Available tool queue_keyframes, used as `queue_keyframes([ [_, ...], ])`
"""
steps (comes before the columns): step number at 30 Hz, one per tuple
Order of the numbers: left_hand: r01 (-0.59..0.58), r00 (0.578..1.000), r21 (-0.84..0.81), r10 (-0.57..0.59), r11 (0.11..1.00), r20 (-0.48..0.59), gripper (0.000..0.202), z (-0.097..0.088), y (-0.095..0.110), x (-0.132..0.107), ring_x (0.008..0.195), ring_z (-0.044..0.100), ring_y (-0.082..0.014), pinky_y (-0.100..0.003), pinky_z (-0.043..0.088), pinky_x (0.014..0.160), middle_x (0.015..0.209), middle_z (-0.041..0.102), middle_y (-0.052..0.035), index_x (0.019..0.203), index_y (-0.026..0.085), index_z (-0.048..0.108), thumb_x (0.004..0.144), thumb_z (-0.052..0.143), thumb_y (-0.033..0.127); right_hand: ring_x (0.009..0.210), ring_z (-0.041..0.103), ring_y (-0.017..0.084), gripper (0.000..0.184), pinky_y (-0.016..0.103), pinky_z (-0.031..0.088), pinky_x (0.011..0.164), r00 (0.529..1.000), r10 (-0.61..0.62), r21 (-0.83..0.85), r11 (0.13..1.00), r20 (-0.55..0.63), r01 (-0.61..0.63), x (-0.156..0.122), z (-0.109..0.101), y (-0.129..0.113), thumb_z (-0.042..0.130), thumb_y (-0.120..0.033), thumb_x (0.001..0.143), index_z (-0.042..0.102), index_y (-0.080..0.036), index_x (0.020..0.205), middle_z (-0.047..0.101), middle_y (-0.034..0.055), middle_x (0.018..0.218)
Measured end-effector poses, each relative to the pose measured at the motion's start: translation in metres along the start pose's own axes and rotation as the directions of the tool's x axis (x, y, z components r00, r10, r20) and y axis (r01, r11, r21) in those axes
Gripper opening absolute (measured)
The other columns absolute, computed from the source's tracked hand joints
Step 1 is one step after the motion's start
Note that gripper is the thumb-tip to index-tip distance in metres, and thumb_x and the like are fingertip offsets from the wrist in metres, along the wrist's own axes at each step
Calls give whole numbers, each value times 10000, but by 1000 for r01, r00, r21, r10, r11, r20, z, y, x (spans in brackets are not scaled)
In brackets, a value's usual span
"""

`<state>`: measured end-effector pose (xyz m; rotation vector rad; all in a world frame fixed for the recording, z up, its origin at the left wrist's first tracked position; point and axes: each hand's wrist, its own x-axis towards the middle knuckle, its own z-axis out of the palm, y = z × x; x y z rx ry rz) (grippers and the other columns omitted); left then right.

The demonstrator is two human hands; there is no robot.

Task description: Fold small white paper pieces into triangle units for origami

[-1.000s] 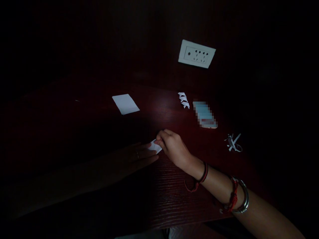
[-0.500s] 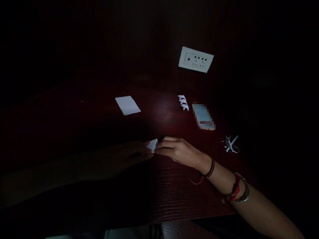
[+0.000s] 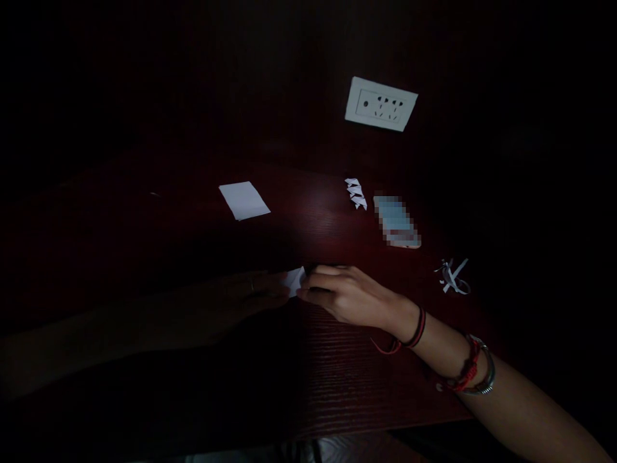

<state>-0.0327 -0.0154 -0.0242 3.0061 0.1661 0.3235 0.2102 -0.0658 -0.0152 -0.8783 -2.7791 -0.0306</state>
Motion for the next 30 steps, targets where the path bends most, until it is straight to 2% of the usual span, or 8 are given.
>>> queue_keyframes([
  [7, -29, 999, 28, 29, 999, 30, 391, 1, -2, 1, 1140, 367, -179, -328, 256, 983, 1250, 421, -64, 1189, 133, 400, 804, 380, 68, 864, 520, 149, 251, 300, 470, 758, 991, 124, 156, 981, -43, -116, -10, 0, 4, 416, -109, 807, 592, -140, 982, 569, 72, 952],
  [10, -28, 999, 21, 28, 999, -18, 357, 0, -2, 4, 1091, 408, -172, -326, 292, 953, 1195, 471, -53, 1143, 141, 441, 802, 377, 56, 878, 521, 144, 266, 303, 454, 788, 986, 156, 246, 960, -63, -136, -10, -1, 5, 423, -90, 790, 592, -151, 986, 565, 67, 963],
  [12, 20, 996, 18, -19, 1000, -92, 313, 1, -2, 5, 1035, 440, -175, -323, 335, 909, 1129, 512, -60, 1124, 140, 458, 827, 371, 95, 885, 523, 140, 268, 293, 450, 790, 982, 176, 303, 942, -74, -146, -6, -1, 5, 434, -103, 792, 577, -156, 1013, 561, 68, 987],
  [15, 111, 981, 28, -105, 993, -165, 301, 5, -3, 5, 953, 475, -183, -330, 386, 833, 1071, 527, -67, 1145, 167, 458, 854, 387, 195, 794, 542, 117, 262, 246, 474, 685, 957, 274, 400, 891, -97, -215, 0, -2, 2, 475, -160, 793, 543, -154, 1045, 562, 66, 965],
  [17, 122, 978, 38, -114, 992, -176, 281, 7, -4, 5, 942, 481, -184, -330, 396, 810, 1060, 525, -60, 1119, 196, 491, 855, 400, 233, 744, 544, 106, 238, 226, 476, 628, 941, 320, 433, 868, -113, -243, 1, -1, 1, 497, -186, 787, 546, -152, 1018, 561, 63, 945],
  [21, 91, 983, 56, -81, 994, -162, 247, 7, -4, 6, 985, 465, -174, -325, 367, 853, 1085, 533, -48, 1071, 188, 526, 859, 405, 221, 864, 541, 126, 183, 254, 464, 755, 966, 233, 336, 924, -113, -184, -2, -1, 2, 464, -180, 813, 598, -156, 935, 555, 70, 978],
  [26, 98, 990, 94, -87, 991, -109, 267, 3, 0, 7, 1021, 436, -174, -331, 337, 875, 1128, 533, -27, 1111, 166, 489, 877, 379, 227, 870, 531, 148, 235, 301, 462, 777, 992, 106, 162, 982, -66, -95, -8, -1, 1, 432, -170, 827, 587, -159, 1004, 570, 75, 952],
  [30, 51, 997, 168, -42, 985, -57, 240, 3, -1, 4, 1020, 438, -193, -344, 331, 858, 1146, 523, -23, 1070, 175, 513, 865, 391, 201, 887, 512, 155, 243, 308, 457, 785, 990, 134, 196, 973, -35, -125, -4, -3, -6, 418, -135, 821, 583, -147, 998, 560, 77, 962],
])
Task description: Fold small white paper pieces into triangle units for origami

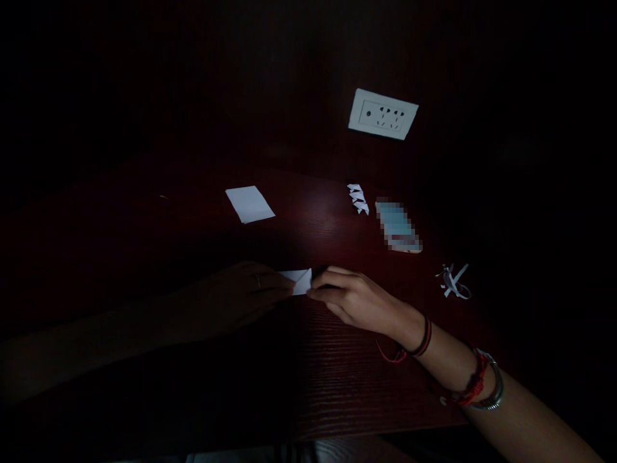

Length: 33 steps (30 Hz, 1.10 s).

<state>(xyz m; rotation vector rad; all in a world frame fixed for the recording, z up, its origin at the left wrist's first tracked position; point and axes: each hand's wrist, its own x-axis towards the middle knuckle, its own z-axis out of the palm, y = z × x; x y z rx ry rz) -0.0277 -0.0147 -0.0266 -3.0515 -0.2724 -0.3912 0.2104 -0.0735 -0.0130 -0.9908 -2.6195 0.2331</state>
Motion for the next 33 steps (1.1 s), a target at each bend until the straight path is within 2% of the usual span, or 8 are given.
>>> queue_keyframes([
  [4, -3, 1000, 26, 3, 1000, 9, 268, 2, -1, -3, 1051, 427, -199, -343, 320, 862, 1203, 483, -21, 1114, 177, 475, 863, 383, 177, 935, 491, 150, 260, 301, 438, 822, 994, 108, 73, 991, 14, -109, 4, -1, -8, 409, -77, 797, 578, -153, 979, 530, 65, 1017],
  [8, 6, 999, 42, -8, 999, 35, 307, -1, 0, -4, 1069, 426, -200, -341, 322, 864, 1195, 491, -39, 1161, 160, 426, 859, 371, 169, 943, 492, 165, 260, 329, 432, 823, 986, 164, 42, 986, -5, -164, 2, -1, -9, 400, -51, 775, 580, -144, 937, 534, 70, 1027],
  [12, 27, 999, 47, -29, 999, 37, 312, -4, 3, -3, 1067, 437, -200, -338, 328, 867, 1186, 498, -59, 1160, 151, 427, 853, 372, 165, 961, 490, 183, 262, 368, 412, 834, 994, 79, -26, 996, -75, -81, -1, -2, -5, 406, -93, 791, 555, -147, 999, 558, 78, 1033],
  [16, 19, 1000, 24, -20, 1000, 6, 328, -2, 3, -3, 1060, 443, -207, -338, 331, 869, 1196, 491, -56, 1170, 167, 416, 842, 401, 171, 954, 505, 176, 329, 362, 409, 831, 1000, -9, -37, 999, 5, 10, 1, -2, -8, 384, -90, 804, 489, -165, 1107, 567, 77, 1046],
  [22, 37, 999, 24, -37, 999, -13, 324, 1, 2, -4, 1058, 446, -213, -337, 338, 866, 1185, 497, -71, 1156, 149, 428, 833, 408, 149, 894, 538, 145, 252, 312, 430, 806, 982, 186, 90, 979, -41, -181, 5, 1, -15, 379, -95, 807, 484, -157, 1028, 598, 53, 957],
  [26, 23, 1000, 20, -23, 1000, -3, 325, -1, 2, -4, 1064, 440, -217, -347, 337, 879, 1195, 488, -73, 1163, 136, 422, 840, 395, 146, 873, 546, 136, 239, 296, 433, 789, 969, 235, 111, 968, -76, -226, 2, 2, -14, 389, -92, 797, 478, -158, 1008, 607, 42, 923],
  [30, 23, 1000, 15, -23, 1000, -3, 320, -3, 3, -4, 1063, 445, -219, -351, 349, 876, 1177, 502, -87, 1149, 120, 439, 831, 415, 143, 779, 553, 144, 189, 325, 433, 761, 964, 185, 38, 983, -192, -181, -1, 0, -9, 413, -95, 771, 520, -162, 911, 601, 41, 824],
  [33, 12, 999, 12, -11, 1000, -39, 308, 0, 2, -4, 1068, 443, -209, -340, 347, 887, 1165, 512, -82, 1145, 117, 444, 843, 399, 158, 835, 543, 149, 220, 341, 416, 806, 987, 83, 22, 996, -134, -81, -1, -2, -8, 407, -91, 774, 518, -161, 950, 593, 56, 880],
])
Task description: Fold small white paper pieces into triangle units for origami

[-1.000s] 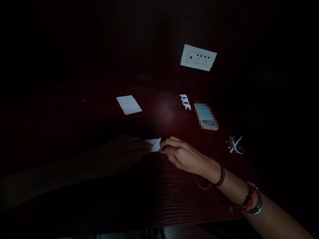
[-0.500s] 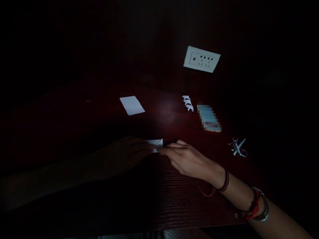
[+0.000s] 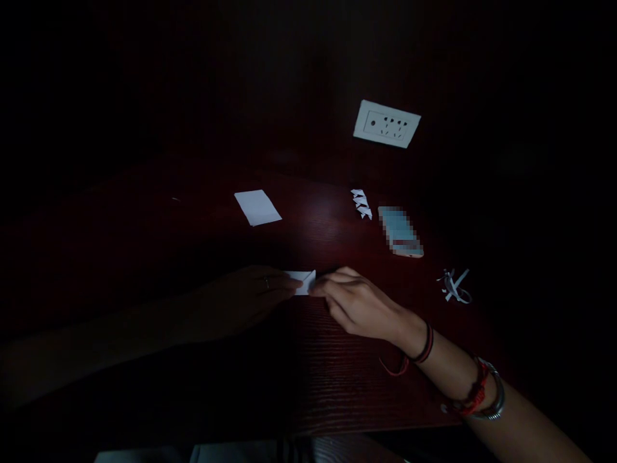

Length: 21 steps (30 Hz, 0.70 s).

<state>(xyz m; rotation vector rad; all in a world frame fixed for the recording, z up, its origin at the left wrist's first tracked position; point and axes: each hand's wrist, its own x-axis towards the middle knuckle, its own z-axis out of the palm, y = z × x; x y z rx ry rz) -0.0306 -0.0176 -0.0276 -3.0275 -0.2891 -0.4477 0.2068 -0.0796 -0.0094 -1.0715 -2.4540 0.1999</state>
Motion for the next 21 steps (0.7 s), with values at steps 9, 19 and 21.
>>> queue_keyframes([
  [9, -13, 1000, -44, 12, 999, -16, 321, 4, -4, -1, 1114, 421, -169, -344, 263, 972, 1178, 507, -51, 1162, 163, 429, 845, 379, 150, 768, 551, 142, 191, 327, 429, 777, 1000, -16, 41, 999, 24, 15, 0, 0, -1, 434, -89, 740, 549, -175, 867, 610, 27, 791],
  [19, 1, 998, 61, 3, 998, -71, 208, -2, 8, 10, 880, 523, -204, -348, 434, 766, 981, 562, -114, 994, 104, 534, 831, 408, 124, 915, 557, 146, 337, 324, 443, 820, 937, 342, 379, 878, -69, -293, 17, 2, 17, 505, -151, 740, 473, -175, 1075, 586, 70, 1010],
  [21, -27, 997, 36, 29, 999, -65, 241, 1, 7, 11, 913, 509, -208, -347, 430, 777, 1002, 554, -115, 1054, 116, 509, 839, 406, 147, 893, 561, 138, 351, 322, 458, 807, 921, 390, 533, 777, 8, -333, 20, 5, 16, 527, -142, 719, 477, -166, 1066, 574, 81, 1008],
])
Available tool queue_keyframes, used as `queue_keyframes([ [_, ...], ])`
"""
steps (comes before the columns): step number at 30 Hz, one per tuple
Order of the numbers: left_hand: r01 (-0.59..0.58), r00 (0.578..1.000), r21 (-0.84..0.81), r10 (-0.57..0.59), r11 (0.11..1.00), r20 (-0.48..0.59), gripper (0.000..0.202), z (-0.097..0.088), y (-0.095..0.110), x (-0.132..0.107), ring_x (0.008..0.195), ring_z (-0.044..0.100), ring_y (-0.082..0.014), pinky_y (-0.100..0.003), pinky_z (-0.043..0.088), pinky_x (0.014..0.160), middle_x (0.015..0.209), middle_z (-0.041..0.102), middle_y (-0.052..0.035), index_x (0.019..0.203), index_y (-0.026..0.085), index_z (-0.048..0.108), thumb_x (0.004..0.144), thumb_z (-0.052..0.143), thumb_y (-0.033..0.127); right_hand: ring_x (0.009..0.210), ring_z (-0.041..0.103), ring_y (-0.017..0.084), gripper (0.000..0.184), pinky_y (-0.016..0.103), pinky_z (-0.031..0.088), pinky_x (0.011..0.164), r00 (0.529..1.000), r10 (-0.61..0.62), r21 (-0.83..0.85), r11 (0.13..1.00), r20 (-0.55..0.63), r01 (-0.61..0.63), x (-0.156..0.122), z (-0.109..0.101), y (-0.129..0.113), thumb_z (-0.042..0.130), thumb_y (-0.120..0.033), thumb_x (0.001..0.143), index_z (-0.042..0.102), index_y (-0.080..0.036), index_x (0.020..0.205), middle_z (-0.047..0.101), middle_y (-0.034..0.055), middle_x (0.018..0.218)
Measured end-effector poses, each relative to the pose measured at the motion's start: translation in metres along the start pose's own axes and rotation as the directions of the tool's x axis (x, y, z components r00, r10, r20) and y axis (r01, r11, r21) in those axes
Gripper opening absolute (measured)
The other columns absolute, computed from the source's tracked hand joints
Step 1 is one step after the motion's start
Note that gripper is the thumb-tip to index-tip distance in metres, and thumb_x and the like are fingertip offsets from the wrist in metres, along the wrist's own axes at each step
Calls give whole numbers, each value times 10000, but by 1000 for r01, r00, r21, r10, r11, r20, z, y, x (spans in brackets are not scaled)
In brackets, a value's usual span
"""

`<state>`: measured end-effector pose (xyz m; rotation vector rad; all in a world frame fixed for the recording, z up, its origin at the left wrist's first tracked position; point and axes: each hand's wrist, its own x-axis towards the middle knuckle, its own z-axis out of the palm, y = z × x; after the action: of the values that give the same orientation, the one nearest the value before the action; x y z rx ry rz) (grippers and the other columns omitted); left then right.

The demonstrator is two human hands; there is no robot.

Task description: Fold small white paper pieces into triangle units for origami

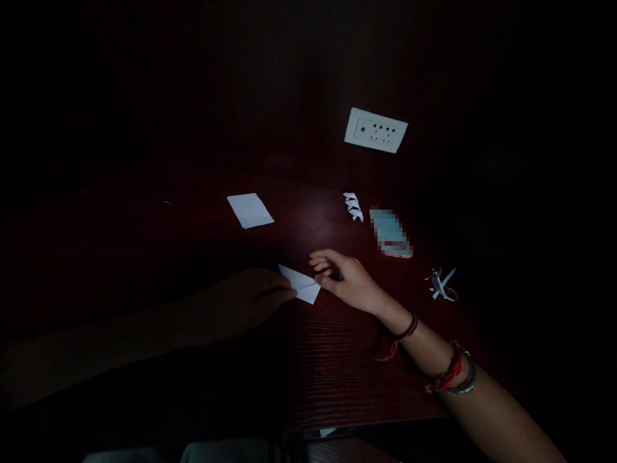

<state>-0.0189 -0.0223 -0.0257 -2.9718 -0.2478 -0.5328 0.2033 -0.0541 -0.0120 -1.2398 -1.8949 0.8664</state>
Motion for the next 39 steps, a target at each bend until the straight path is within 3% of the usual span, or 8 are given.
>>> queue_keyframes([
  [4, -61, 998, -64, 59, 996, -23, 278, 7, -6, 0, 1057, 440, -208, -384, 341, 913, 1107, 513, -107, 1117, 154, 481, 859, 383, 184, 842, 577, 123, 386, 301, 492, 760, 977, 206, 329, 920, 55, -213, -1, 5, -8, 582, -98, 651, 489, -161, 1020, 579, 76, 973],
  [9, -44, 998, -188, 53, 981, 44, 321, 4, -8, 2, 1143, 380, -171, -385, 206, 1016, 1198, 476, -57, 1171, 176, 444, 868, 343, 159, 842, 598, 124, 387, 281, 501, 777, 911, 408, 535, 756, 66, -378, -4, 2, -17, 573, -35, 629, 507, -157, 990, 582, 82, 1017],
  [16, -86, 992, -302, 109, 949, 60, 345, -1, -12, 5, 1136, 365, -171, -318, 320, 947, 1215, 442, -60, 1160, 217, 474, 838, 379, 136, 845, 613, 141, 396, 323, 480, 835, 880, 456, 684, 600, 134, -415, -7, -3, -23, 529, -31, 664, 465, -140, 1039, 605, 88, 990],
  [21, -142, 980, -220, 168, 965, 108, 365, 1, -11, 4, 1093, 406, -176, -366, 295, 940, 1181, 483, -59, 1213, 213, 409, 855, 380, 150, 725, 606, 90, 393, 206, 509, 651, 885, 452, 625, 661, 111, -415, -4, 1, -24, 568, -22, 626, 506, -145, 994, 617, 55, 922],
  [26, -149, 979, -150, 167, 977, 115, 372, -1, -10, 3, 1141, 366, -180, -355, 282, 929, 1227, 453, -59, 1221, 193, 389, 854, 377, 133, 550, 537, 53, 344, 194, 466, 576, 952, 306, 399, 873, 2, -281, 2, 3, -10, 625, -48, 586, 549, -138, 910, 567, -48, 632],
  [30, -54, 987, -82, 65, 995, 147, 355, -4, -11, 2, 1069, 418, -207, -366, 316, 866, 1156, 499, -46, 1179, 215, 433, 831, 422, 149, 624, 562, 86, 309, 233, 468, 625, 995, 89, 99, 992, -52, -84, -5, 1, 0, 641, -135, 630, 558, -151, 927, 606, -20, 691],
  [34, 5, 989, -44, 1, 999, 146, 313, -8, -8, -1, 1053, 419, -212, -364, 314, 862, 1127, 511, -54, 1144, 188, 464, 832, 433, 199, 670, 586, 103, 303, 242, 476, 648, 993, -119, -232, 966, 5, 117, -19, 1, -4, 584, -175, 720, 549, -188, 1020, 652, 4, 801],
  [39, 117, 989, -68, -111, 991, 94, 308, -5, -1, -1, 991, 456, -201, -351, 348, 836, 1093, 521, -52, 1102, 181, 490, 834, 453, 327, 848, 586, 125, 214, 260, 473, 781, 944, -316, -369, 869, 96, 329, -26, 10, -13, 485, -167, 803, 558, -177, 1003, 635, 29, 940],
])
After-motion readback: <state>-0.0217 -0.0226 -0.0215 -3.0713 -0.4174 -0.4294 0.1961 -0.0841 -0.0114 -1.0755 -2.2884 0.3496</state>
